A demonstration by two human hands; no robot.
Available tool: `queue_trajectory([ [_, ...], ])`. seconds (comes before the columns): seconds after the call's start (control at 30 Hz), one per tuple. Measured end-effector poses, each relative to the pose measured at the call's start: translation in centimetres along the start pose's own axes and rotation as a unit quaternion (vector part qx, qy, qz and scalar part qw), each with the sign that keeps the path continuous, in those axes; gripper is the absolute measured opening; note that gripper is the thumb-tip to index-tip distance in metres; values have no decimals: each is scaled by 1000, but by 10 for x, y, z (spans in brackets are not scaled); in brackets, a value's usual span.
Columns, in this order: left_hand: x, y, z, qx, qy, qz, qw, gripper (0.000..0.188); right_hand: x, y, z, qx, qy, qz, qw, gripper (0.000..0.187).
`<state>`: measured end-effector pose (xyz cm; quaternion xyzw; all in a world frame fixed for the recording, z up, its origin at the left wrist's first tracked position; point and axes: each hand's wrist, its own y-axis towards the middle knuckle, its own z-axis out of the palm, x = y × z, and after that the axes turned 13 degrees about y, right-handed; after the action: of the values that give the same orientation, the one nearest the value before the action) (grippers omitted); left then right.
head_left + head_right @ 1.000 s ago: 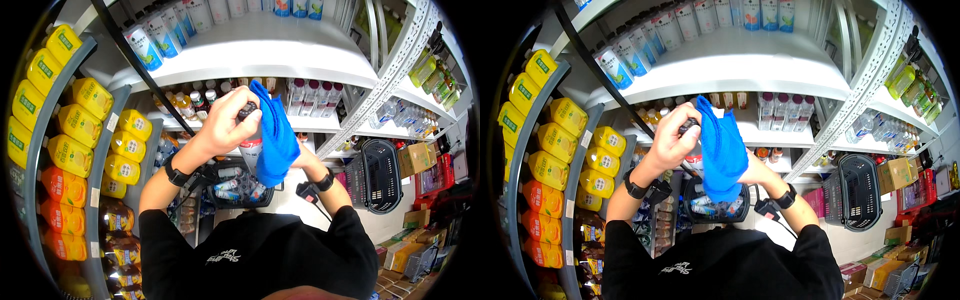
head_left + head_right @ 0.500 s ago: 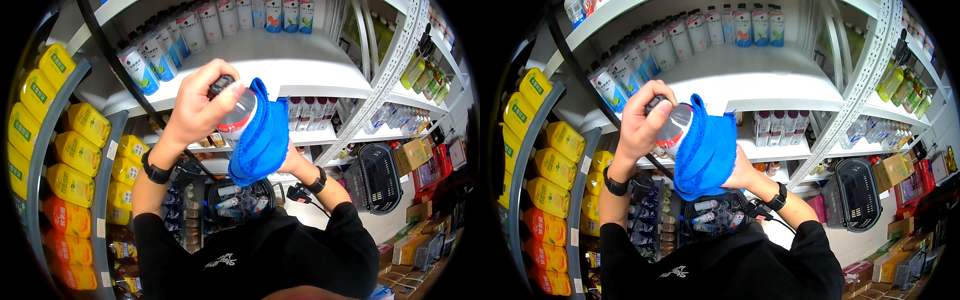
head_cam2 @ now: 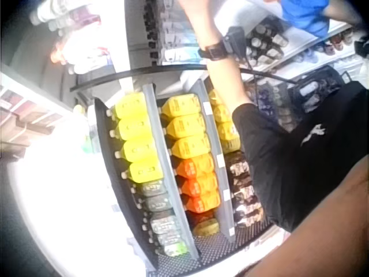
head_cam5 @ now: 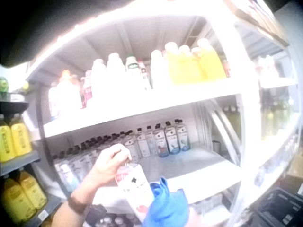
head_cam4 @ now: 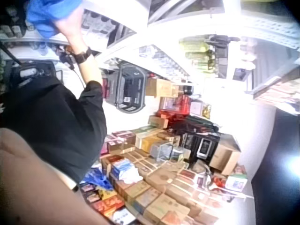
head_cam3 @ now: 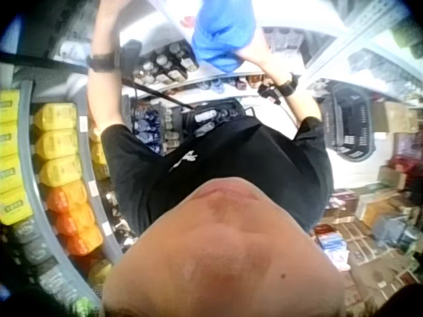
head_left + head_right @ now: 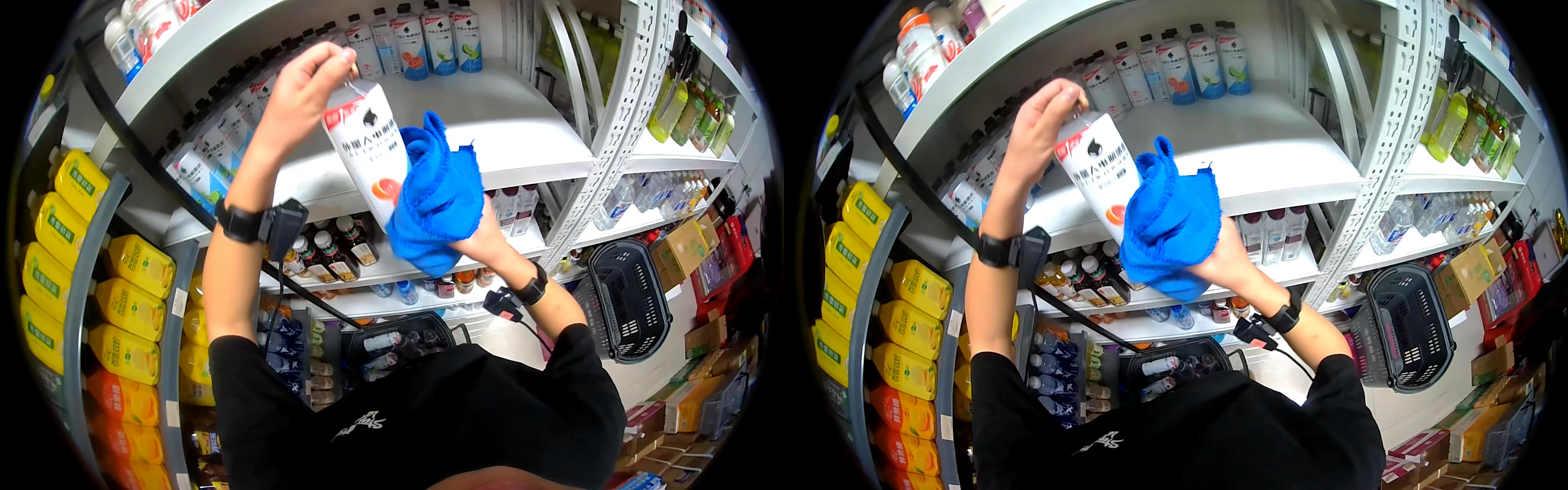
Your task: The person takes bottles from a black basket and places them onto a white shelf. They use a blue cloth to wipe the shelf surface between placements. The person repeats this process, moving bottles from the basket to the shelf and wiping the area.
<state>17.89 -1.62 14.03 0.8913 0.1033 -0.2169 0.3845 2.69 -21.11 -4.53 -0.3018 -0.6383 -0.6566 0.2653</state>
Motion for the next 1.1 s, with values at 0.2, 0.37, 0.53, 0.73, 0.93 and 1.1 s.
queue_trajectory([
  [0.2,41,54,7,-71,98,-72,990,31,-1,14,-91,-134,-202,-166,956,24],
  [0.37,79,104,-2,22,325,-84,942,36,-16,42,-134,-191,-249,-145,938,22],
  [0.53,143,151,-2,56,448,-57,890,40,-25,42,-133,-185,-259,-133,939,28],
  [0.73,211,199,9,63,468,-80,878,38,-25,41,-139,-147,-268,-144,941,32],
  [0.93,279,244,4,83,501,-64,859,36,-30,42,-139,-132,-247,-160,947,34],
  [1.1,265,274,35,78,391,-184,899,32,-22,43,-143,-135,-271,-158,940,33],
])
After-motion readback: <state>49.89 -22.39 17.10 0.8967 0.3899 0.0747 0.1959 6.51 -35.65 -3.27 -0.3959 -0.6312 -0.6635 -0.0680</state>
